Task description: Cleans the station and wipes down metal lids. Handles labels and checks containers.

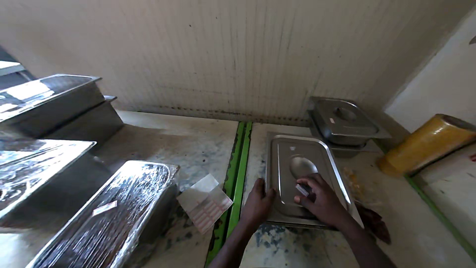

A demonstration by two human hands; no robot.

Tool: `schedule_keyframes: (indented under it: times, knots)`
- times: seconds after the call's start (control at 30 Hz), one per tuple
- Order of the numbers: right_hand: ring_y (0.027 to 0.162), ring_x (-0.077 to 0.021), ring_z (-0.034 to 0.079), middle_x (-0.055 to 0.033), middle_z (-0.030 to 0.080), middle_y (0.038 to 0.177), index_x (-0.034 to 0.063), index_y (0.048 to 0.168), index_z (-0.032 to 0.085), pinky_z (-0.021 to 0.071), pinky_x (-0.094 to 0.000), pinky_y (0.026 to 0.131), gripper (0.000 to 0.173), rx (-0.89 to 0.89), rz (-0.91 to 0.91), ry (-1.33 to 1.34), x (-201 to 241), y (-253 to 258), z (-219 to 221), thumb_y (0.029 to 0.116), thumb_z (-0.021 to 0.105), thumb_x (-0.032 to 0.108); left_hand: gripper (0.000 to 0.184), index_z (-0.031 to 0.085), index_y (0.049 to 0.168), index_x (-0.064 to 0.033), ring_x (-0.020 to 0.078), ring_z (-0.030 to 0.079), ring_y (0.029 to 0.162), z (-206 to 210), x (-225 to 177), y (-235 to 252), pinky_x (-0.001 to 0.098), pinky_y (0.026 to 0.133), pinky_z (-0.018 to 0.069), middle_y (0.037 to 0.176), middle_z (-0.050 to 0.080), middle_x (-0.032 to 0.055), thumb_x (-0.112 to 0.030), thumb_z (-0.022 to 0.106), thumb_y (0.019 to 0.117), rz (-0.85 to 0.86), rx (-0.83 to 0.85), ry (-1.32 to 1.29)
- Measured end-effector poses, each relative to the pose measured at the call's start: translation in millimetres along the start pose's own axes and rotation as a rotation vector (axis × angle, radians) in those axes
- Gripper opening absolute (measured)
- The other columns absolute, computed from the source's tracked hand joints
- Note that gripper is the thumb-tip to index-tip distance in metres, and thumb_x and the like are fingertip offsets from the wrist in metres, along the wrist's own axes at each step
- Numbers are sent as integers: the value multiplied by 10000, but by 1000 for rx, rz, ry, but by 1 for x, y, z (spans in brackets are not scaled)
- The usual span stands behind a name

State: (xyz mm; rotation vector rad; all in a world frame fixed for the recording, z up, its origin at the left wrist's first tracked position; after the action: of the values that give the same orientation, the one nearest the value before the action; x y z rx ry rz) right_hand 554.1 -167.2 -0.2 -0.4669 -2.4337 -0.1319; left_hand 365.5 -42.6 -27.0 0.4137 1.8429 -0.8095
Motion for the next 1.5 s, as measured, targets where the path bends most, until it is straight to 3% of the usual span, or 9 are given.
schedule_keyframes:
  times: [0.2,0.3,0.47,0.7,0.93,1.07,1.27,1.4,1.5]
  knots:
    - [1079,-233,636,-98,626,1243,124,1196,711,552,-435,916,415,0,-32,10,-4,2,4,938,672,448,370,523,1283,-73,231,690,876,1,4,2,440,786,583,1003,669,122,-334,591,1029,1,-3,-9]
    - [1168,-267,595,-121,636,1228,80,1076,745,489,-456,1015,302,42,-21,27,-2,3,2,952,685,349,382,524,1299,-65,232,685,873,1,4,2,441,789,579,1010,668,127,-333,586,1034,7,-8,-13]
    - [977,-181,661,-70,636,1249,141,1277,678,567,-374,864,374,-50,54,41,1,1,-2,1017,604,400,374,528,1288,-65,225,683,866,0,3,1,433,782,580,1013,664,121,-329,588,1030,9,-12,-9]
    - [956,-197,679,-50,690,1124,136,1086,756,569,-434,864,200,-105,23,-65,9,9,1,1009,638,278,355,535,1268,-64,222,682,852,0,2,1,429,775,579,994,661,118,-323,591,1031,9,-17,-8]
    - [1127,-296,635,-109,658,1202,88,1164,690,508,-505,960,260,27,108,-229,24,10,1,1062,529,264,337,537,1252,-54,224,688,848,1,3,1,426,774,585,989,667,124,-299,597,1029,25,-18,-36]
    - [1015,-184,636,-74,652,1090,52,1140,662,529,-408,923,300,46,-23,199,-9,-5,-8,1072,484,284,337,540,1262,-50,213,683,843,1,1,-2,411,766,581,984,668,117,-294,591,1035,17,-23,-47]
    - [753,-137,694,-20,700,910,152,1031,618,607,-297,647,187,-450,53,1194,-32,-27,-23,1054,434,178,349,539,1281,-59,216,685,845,1,7,0,423,769,583,987,673,118,-290,597,1025,43,-27,-76]
    - [750,-160,648,-67,681,935,36,1116,611,568,-314,662,121,-426,104,752,-24,-20,-19,1015,557,72,337,549,1260,-44,231,686,848,2,5,0,439,771,584,999,674,129,-276,603,1021,42,-36,-63]
    - [922,-133,689,-16,720,1062,135,1196,708,581,-374,851,215,-174,80,263,-12,-8,-16,1010,640,218,332,552,1244,-42,226,680,830,2,5,1,430,757,582,984,666,125,-288,603,1026,44,-41,-50]
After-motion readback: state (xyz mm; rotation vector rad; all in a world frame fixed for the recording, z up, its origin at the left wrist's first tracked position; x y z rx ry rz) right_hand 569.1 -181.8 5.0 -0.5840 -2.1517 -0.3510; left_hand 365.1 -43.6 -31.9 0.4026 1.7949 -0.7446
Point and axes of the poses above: each hand's wrist, its own y-axis towards the middle knuckle, its own z-axis out of the palm, x = y × z, the point moved 3 cm from there along y, towards the middle knuckle
